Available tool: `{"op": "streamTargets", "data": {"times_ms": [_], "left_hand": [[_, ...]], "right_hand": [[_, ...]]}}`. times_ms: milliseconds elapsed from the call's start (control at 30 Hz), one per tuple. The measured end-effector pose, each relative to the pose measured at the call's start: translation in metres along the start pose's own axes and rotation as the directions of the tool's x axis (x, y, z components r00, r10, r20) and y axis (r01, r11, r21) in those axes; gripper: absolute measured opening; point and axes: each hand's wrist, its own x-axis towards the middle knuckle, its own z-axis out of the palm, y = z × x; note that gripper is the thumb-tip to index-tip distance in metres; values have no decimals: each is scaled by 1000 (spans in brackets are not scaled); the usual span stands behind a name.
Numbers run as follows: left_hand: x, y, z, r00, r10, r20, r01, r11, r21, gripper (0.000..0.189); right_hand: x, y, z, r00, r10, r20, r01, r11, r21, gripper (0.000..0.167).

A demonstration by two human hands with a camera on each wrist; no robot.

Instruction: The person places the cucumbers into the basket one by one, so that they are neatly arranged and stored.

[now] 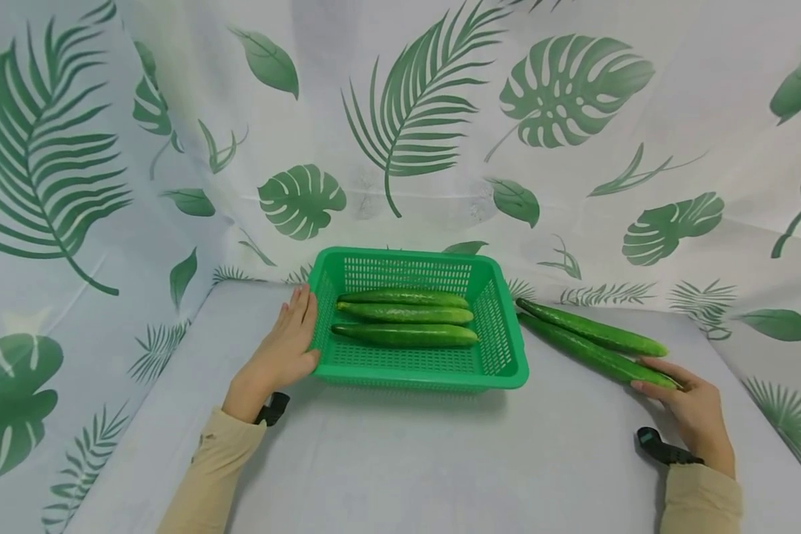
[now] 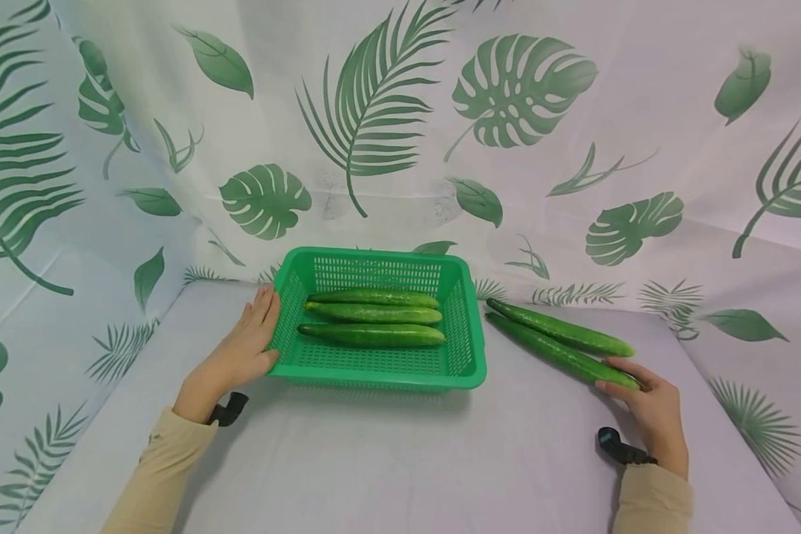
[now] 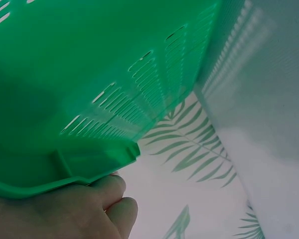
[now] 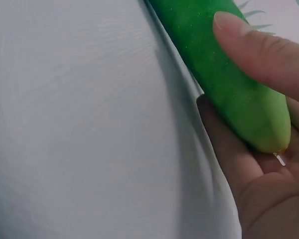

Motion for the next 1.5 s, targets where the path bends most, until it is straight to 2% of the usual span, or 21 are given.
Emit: {"op": "streamTargets", "data": {"times_ms": [67, 167, 233, 333, 533, 700, 833, 1033, 1100, 1233, 1400, 1433, 1500], "left_hand": [[0, 0, 0, 1000, 1, 0, -1, 1000, 4, 82], [0, 0, 0, 1000, -4, 7, 4, 1000, 5, 82], [1, 0, 0, 1000, -3, 7, 3, 1000, 6, 82], [0, 0, 0, 1000, 3, -2, -3, 1000, 4, 81], [0, 1, 0, 1000, 8, -12, -8, 1000, 3, 80], [1, 2, 0, 1000, 6, -8, -6, 1000, 3, 80], [0, 1, 0, 1000, 6, -8, -6, 1000, 2, 80], [0, 0, 0, 1000, 2, 2, -2, 1000, -5, 81], [-1, 0, 0, 1000, 1, 2, -1, 1000, -6, 80], [-1, 1, 0, 1000, 8, -5, -8, 1000, -2, 80], [-1, 2, -1, 1000, 8, -7, -8, 1000, 1, 80], [-1, 2, -1, 1000, 7, -6, -7, 1000, 3, 80], [-1, 2, -1, 1000, 5, -8, -5, 1000, 3, 80]], "right_hand": [[-1, -2, -1, 1000, 10, -8, -10, 1000, 21, 66], [-2, -6, -2, 1000, 21, -20, -17, 984, 176, 63], [-3, -8, -2, 999, 18, -32, -7, 955, 295, 61], [-4, -13, -3, 998, 8, -62, 19, 906, 423, 59], [-9, -22, -8, 997, -18, -76, 52, 870, 489, 57], [-16, -33, -13, 994, -90, -62, 110, 827, 551, 52], [-20, -47, -14, 983, -162, -81, 177, 760, 625, 52], [-26, -73, -12, 965, -204, -162, 257, 651, 714, 54], [-29, -82, -9, 955, -233, -185, 292, 624, 725, 55], [-35, -102, -2, 929, -288, -231, 358, 546, 757, 54], [-43, -135, 14, 894, -319, -314, 435, 451, 780, 52], [-44, -142, 18, 888, -328, -322, 445, 439, 780, 52], [-47, -155, 26, 877, -361, -319, 461, 437, 773, 51]]}}
